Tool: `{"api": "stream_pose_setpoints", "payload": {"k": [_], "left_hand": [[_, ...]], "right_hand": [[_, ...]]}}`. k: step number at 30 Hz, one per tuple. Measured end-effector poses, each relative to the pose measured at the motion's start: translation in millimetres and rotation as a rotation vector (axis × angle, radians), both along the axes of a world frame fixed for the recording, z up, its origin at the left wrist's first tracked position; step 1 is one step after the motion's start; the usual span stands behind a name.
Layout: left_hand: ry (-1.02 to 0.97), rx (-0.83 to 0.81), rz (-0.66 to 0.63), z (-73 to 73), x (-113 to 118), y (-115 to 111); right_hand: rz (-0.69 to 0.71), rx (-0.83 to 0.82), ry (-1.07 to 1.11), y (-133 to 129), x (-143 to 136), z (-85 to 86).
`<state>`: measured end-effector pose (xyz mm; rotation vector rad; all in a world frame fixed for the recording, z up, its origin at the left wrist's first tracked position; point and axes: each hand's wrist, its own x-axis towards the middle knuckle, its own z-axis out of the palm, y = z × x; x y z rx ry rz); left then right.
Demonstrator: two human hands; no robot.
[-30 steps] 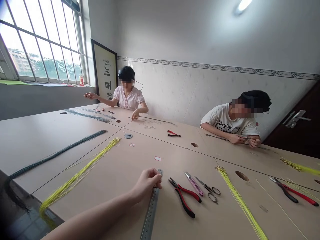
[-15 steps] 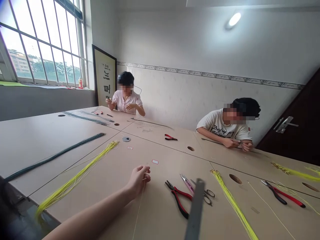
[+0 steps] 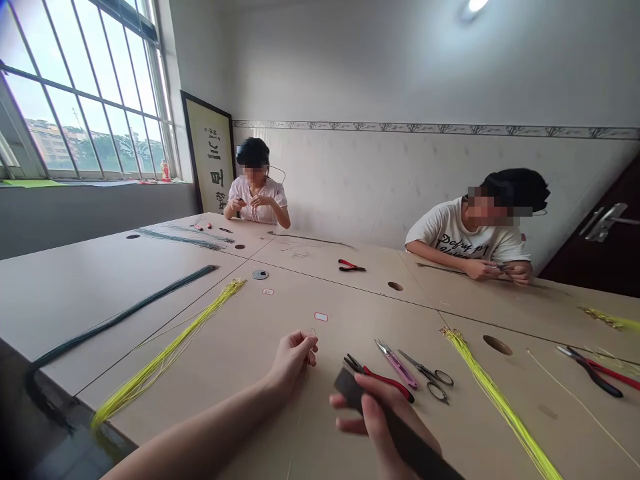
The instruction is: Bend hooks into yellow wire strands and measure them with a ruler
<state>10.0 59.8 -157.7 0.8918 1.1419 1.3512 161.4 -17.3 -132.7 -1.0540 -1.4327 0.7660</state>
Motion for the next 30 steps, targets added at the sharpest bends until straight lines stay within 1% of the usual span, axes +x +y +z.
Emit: {"api": "stream_pose_setpoints", "payload": {"k": [1, 3, 5, 9, 12, 17, 19, 22, 24, 26, 28, 30], "left_hand": [[0.012, 0.01, -0.001, -0.2, 1, -1], [0.033, 0.024, -0.007, -1.4, 2, -2], [0.044, 0.03, -0.007, -3.6, 3, -3], [0.032, 0.026, -0.02, -8.7, 4, -1], [0.011, -0.007, -0.062, -9.8, 5, -2], [-0.031, -0.103, -0.183, -1.6, 6, -11], [-0.037, -0.152, -0.203, 2.8, 5, -12], [-0.033, -0.21, -0.199, 6.0, 3, -12], [-0.005, -0.218, -0.212, 6.4, 1, -12], [0.028, -0.21, -0.241, 6.7, 0, -13], [0.039, -0.208, -0.27, 7.4, 1, -14], [0.045, -0.197, -0.286, 8.1, 1, -14]], "right_hand": [[0.054, 0.013, 0.04, 14, -4, 0.1], [0.136, -0.016, 0.053, 36, -9, -3.6], [0.159, -0.099, 0.114, 47, -11, -11.7], [0.175, -0.308, 0.229, 46, -8, -25.7], [0.226, -0.393, 0.258, 45, -6, -26.2], [0.236, -0.379, 0.208, 54, 1, -25.0], [0.249, -0.387, 0.205, 56, 6, -26.9], [0.247, -0.346, 0.164, 54, 12, -30.2], [0.271, -0.339, 0.172, 51, 14, -31.0], [0.332, -0.349, 0.224, 50, 13, -30.5], [0.376, -0.325, 0.269, 49, 12, -29.9], [0.355, -0.295, 0.273, 49, 12, -30.5]]}}
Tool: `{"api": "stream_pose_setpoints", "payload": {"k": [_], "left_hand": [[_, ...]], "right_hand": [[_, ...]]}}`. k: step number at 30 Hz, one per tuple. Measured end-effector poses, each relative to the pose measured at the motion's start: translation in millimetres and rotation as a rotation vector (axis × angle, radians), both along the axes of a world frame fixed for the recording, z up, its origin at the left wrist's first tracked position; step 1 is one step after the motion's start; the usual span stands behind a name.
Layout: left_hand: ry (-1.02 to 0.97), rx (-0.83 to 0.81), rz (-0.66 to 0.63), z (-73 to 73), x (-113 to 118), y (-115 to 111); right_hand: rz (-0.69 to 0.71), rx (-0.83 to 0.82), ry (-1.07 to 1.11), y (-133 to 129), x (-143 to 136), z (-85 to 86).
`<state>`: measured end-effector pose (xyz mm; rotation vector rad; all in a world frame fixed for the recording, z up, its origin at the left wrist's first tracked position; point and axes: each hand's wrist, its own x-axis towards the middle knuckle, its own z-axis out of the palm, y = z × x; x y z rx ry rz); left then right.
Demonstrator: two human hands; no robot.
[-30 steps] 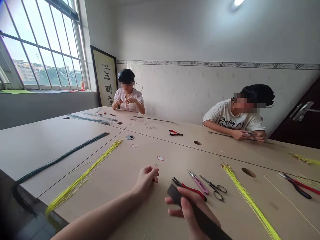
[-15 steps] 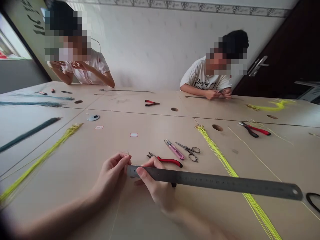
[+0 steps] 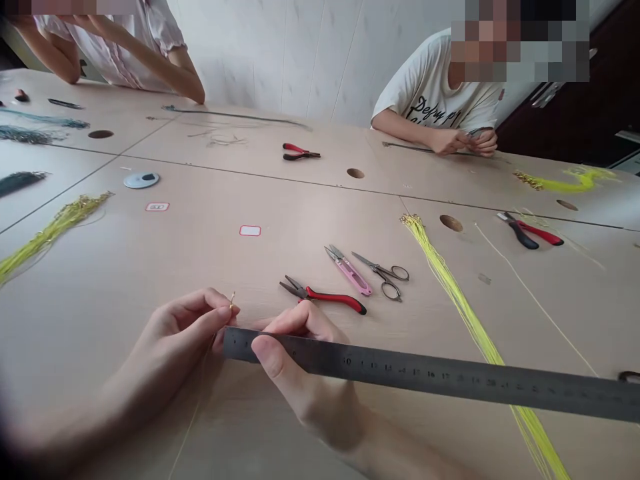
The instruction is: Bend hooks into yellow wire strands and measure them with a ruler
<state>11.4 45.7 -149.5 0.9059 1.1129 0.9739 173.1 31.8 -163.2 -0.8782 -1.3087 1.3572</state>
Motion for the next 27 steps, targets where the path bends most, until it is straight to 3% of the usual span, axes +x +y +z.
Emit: {"api": "stream_pose_setpoints", "payload": {"k": [13, 22, 27], "left_hand": [[0.139, 0.068, -0.037, 4.3, -1.6, 1.4], [0.163, 0.035, -0.056, 4.0, -1.5, -1.1], [0.08, 0.018, -0.061, 5.3, -1.0, -2.0]], "right_hand": [[-0.151, 0.04, -0.119, 7.6, 4.6, 0.3], [0.047, 0.058, -0.042, 4.1, 3.1, -0.1], [0.079, 0.057, -0.037, 3.6, 3.1, 2.7]]}}
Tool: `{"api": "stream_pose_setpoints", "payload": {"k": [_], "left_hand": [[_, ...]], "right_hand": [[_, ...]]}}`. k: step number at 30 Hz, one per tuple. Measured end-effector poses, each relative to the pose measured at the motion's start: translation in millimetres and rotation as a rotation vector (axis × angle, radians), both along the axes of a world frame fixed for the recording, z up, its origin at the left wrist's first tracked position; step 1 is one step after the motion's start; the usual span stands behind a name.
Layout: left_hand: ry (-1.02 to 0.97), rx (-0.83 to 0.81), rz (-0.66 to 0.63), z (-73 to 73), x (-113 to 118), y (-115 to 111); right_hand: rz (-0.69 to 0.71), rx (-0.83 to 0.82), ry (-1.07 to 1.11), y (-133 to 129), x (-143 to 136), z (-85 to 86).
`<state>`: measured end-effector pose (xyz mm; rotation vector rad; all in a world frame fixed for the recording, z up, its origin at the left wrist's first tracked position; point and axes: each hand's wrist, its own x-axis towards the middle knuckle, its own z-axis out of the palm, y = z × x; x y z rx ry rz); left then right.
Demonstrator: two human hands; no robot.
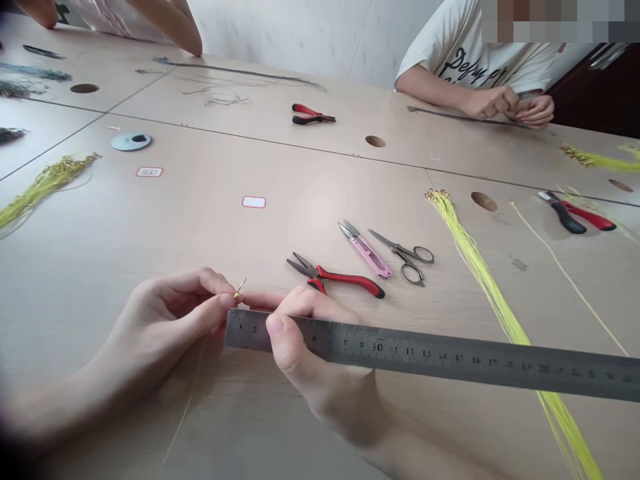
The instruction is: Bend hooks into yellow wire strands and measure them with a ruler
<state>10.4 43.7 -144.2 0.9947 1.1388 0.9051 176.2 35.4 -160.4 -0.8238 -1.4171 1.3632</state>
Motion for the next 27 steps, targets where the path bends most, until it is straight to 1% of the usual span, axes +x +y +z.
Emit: {"api": "stream_pose_setpoints", "payload": {"k": [6, 10, 18, 27], "left_hand": [[-0.06, 0.031, -0.026, -0.1, 0.6, 0.3], [-0.066, 0.005, 0.001, -0.9, 1.6, 1.0], [-0.033, 0.026, 0.018, -1.4, 1.8, -0.3], [-0.08, 0.037, 0.021, -2.1, 3.5, 1.6]], "right_hand": [[-0.028, 0.025, -0.04, 0.4, 1.9, -0.6], [-0.028, 0.004, -0.033, -0.7, 0.5, 0.1], [-0.025, -0.022, -0.052, -1.9, 2.1, -0.1], [-0.019, -0.026, -0.063, -2.0, 2.5, 0.5]]}}
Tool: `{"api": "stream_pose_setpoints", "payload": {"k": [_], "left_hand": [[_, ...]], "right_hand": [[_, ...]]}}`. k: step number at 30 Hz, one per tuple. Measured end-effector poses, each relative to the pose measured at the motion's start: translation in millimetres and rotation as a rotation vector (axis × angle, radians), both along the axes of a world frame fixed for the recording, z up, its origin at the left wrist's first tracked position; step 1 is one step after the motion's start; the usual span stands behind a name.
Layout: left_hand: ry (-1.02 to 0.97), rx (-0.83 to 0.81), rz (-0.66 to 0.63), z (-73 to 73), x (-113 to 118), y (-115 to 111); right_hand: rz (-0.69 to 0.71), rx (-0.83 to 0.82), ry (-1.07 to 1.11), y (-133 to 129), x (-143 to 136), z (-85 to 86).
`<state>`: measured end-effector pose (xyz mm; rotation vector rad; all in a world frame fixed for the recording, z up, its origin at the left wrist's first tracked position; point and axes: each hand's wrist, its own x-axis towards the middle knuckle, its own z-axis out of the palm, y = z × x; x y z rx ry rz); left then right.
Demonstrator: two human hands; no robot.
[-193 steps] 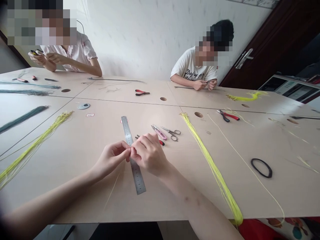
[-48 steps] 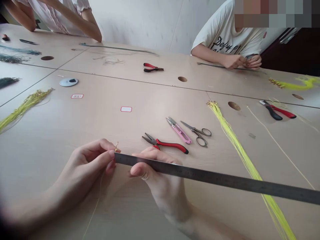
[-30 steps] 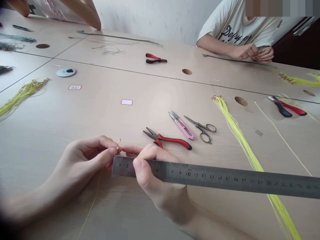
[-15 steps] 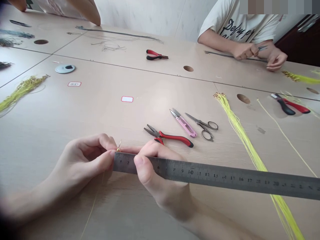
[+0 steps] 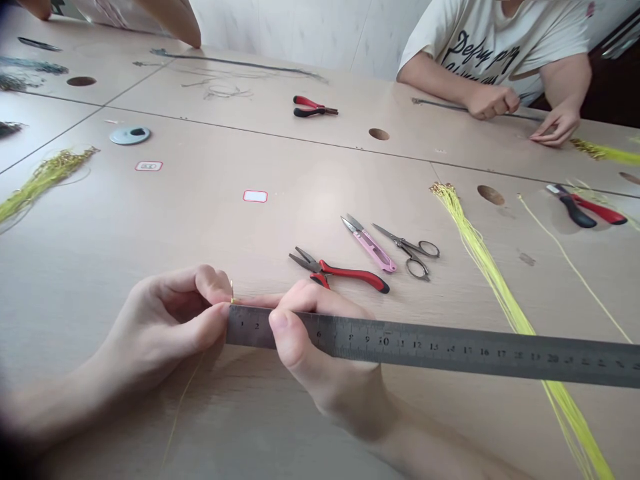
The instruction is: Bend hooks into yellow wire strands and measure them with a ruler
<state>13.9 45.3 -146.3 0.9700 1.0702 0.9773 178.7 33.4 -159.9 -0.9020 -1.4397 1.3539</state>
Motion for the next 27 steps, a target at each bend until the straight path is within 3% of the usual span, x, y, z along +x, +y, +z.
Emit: {"api": "stream_pose_setpoints", "payload": {"k": [9, 16, 22, 27], "left_hand": [[0.013, -0.019, 0.016, 2.7, -1, 1], [-0.001, -0.074, 0.086, -1.3, -2, 0], [0.045, -0.1, -0.073, 0.0, -4, -3], [-0.007, -0.105, -0.115, 5.1, -1, -3]], "right_hand": [[-0.069, 0.018, -0.094, 10, 6, -4.3], [-0.004, -0.119, 0.115, 9, 4, -2.1], [0.018, -0.179, 0.171, 8, 4, 0.8], [-0.003, -0.157, 0.133, 7, 4, 1.0]]}}
